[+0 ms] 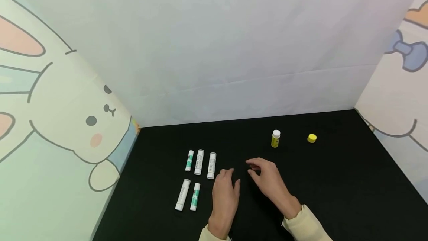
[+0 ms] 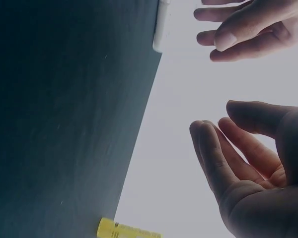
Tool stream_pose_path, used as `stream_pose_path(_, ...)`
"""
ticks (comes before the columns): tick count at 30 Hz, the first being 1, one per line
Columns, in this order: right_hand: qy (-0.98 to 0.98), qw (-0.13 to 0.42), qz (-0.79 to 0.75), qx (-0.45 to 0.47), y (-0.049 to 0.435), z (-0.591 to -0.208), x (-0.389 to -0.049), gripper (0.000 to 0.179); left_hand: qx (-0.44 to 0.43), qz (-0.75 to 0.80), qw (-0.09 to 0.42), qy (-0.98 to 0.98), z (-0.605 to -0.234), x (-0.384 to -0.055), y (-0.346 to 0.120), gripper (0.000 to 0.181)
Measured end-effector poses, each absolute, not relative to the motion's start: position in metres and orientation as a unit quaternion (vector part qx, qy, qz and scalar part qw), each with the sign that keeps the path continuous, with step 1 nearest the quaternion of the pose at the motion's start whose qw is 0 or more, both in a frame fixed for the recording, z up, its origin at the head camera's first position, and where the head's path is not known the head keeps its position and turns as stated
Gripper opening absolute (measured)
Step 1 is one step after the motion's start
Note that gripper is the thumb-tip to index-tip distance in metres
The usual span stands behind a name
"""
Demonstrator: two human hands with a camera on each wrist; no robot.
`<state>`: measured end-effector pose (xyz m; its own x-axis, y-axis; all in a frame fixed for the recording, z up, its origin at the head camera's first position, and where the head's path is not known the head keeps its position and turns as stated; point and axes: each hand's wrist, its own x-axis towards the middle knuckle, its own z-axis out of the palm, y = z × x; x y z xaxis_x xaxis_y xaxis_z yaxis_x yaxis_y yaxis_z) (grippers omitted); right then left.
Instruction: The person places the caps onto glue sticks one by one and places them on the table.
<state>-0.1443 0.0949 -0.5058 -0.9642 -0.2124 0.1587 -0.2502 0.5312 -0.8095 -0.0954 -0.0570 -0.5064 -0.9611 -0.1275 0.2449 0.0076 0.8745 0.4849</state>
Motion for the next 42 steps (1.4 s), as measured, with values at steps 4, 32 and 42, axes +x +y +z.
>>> stream_pose_path(4, -0.876, 0.019, 0.466, 0.123, 0.104, -0.506, -0.145, 0.032, 0.027, -0.245, 0.135, -0.960, -0.508, -0.097, -0.055, 0.032)
stream_pose_path(32, -0.892, 0.081, 0.442, 0.053, 0.172, -0.503, -0.151, 0.031, -0.020, -0.254, 0.144, -0.956, -0.506, -0.110, -0.034, 0.032)
stream_pose_path(42, -0.899, 0.107, 0.423, 0.040, 0.195, -0.504, -0.161, 0.031, -0.041, -0.263, 0.137, -0.954, -0.506, -0.119, -0.027, 0.032)
